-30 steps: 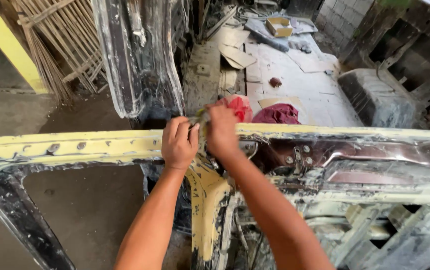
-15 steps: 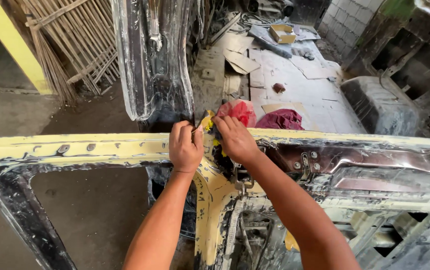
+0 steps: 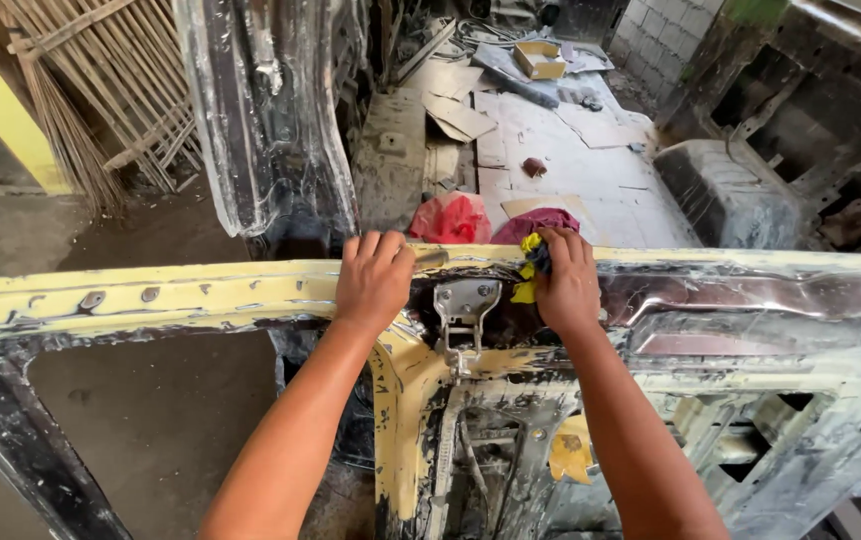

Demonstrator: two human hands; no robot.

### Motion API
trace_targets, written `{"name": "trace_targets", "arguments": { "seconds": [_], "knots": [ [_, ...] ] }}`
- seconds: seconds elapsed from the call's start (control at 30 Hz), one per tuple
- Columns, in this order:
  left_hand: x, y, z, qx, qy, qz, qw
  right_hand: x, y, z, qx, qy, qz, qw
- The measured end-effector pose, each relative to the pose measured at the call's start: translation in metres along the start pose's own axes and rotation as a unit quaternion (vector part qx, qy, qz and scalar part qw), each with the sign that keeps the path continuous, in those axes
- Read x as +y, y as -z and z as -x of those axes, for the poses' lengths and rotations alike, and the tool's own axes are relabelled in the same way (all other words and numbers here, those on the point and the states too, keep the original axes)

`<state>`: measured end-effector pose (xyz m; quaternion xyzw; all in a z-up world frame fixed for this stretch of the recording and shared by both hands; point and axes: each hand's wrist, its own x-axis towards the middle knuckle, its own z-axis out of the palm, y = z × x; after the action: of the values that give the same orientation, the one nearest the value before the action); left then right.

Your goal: The person sands the top edge of a yellow car door frame using a yellow sanding sponge. They hold the frame with one hand and sand with the other, moving along the length of the frame.

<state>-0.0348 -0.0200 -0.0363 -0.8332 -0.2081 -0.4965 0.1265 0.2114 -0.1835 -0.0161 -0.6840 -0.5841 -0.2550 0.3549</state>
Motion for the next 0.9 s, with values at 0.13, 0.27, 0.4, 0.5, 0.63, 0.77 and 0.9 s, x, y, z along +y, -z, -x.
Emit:
{"name": "trace_targets", "arguments": {
  "seconds": [0.13, 0.27, 0.4, 0.5, 0.63, 0.77, 0.9],
  "knots": [
    [0.006, -0.02, -0.024, -0.046, -0.01, -0.042, 0.998, -0.001, 0.001, -0.004, 0.011, 0.001, -0.003, 1.0],
    [0.033, -0.042, -0.037, -0.075, 0.002, 0.036, 0.997, 0.0, 0.002, 0.002, 0.011, 0.005, -0.001, 1.0],
    [0.031, -0.032, -0.043, -0.075, -0.007, 0.04, 0.996, 0.004, 0.002, -0.001, -0.008, 0.0, 0.006, 1.0],
    [0.014, -0.013, -0.036, -0.086, -0.014, 0.02, 0.996, -0.001, 0.003, -0.003, -0.005, -0.004, 0.002, 1.0],
    [0.029, -0.049, -0.041, -0.1, -0.056, 0.016, 0.993, -0.001, 0.005, -0.003, -0.006, -0.003, 0.003, 1.0],
    [0.028, -0.049, -0.043, -0.104, -0.094, -0.008, 0.99, 0.0, 0.003, -0.003, -0.019, -0.01, 0.0, 1.0],
    [0.012, -0.014, -0.04, -0.095, -0.092, 0.016, 0.991, -0.002, 0.003, -0.003, -0.008, -0.004, 0.001, 1.0]
  ]
}}
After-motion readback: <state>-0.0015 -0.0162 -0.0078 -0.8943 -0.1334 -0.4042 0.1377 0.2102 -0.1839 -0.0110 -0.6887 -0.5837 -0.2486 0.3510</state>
